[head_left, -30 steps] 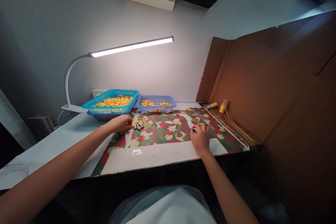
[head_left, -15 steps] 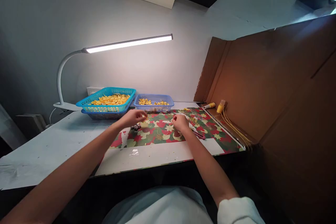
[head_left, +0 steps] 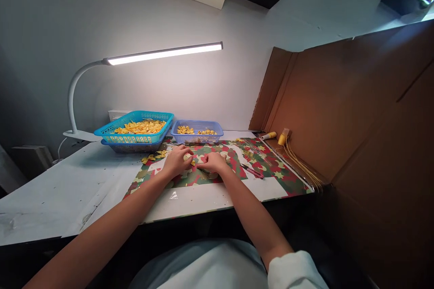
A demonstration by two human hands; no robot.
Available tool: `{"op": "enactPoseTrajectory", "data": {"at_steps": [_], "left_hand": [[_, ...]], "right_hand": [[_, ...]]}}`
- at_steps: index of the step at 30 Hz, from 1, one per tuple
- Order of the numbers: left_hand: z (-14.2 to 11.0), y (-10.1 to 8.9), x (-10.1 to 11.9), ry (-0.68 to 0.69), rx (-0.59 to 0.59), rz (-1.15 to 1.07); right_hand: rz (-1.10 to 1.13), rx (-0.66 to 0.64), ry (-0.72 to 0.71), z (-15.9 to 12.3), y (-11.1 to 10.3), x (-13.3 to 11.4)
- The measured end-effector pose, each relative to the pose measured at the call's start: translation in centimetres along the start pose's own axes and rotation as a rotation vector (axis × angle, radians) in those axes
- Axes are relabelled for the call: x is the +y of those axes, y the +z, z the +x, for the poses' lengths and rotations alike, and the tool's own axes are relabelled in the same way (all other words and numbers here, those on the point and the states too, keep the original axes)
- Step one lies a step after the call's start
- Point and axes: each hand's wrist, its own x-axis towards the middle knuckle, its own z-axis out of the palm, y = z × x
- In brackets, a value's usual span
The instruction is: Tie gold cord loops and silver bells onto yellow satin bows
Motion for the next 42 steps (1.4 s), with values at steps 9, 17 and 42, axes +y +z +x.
{"op": "enactPoseTrajectory", "data": {"at_steps": [9,17,42], "left_hand": [[-0.2,0.1,2.4,-0.045,0.048,-0.199],[2.4,2.7,5.0,-0.083,-0.242,-0.83],[1.2,2.2,5.3,-0.205,-0.138,-0.911]], "right_hand": [[0.44,0.143,-0.163,0.8,1.4,1.7],[1.1,0.307,-0.198,2.5,1.6,3.8],[1.035,0.392,-0.192,2.1,1.4,4.7]]}}
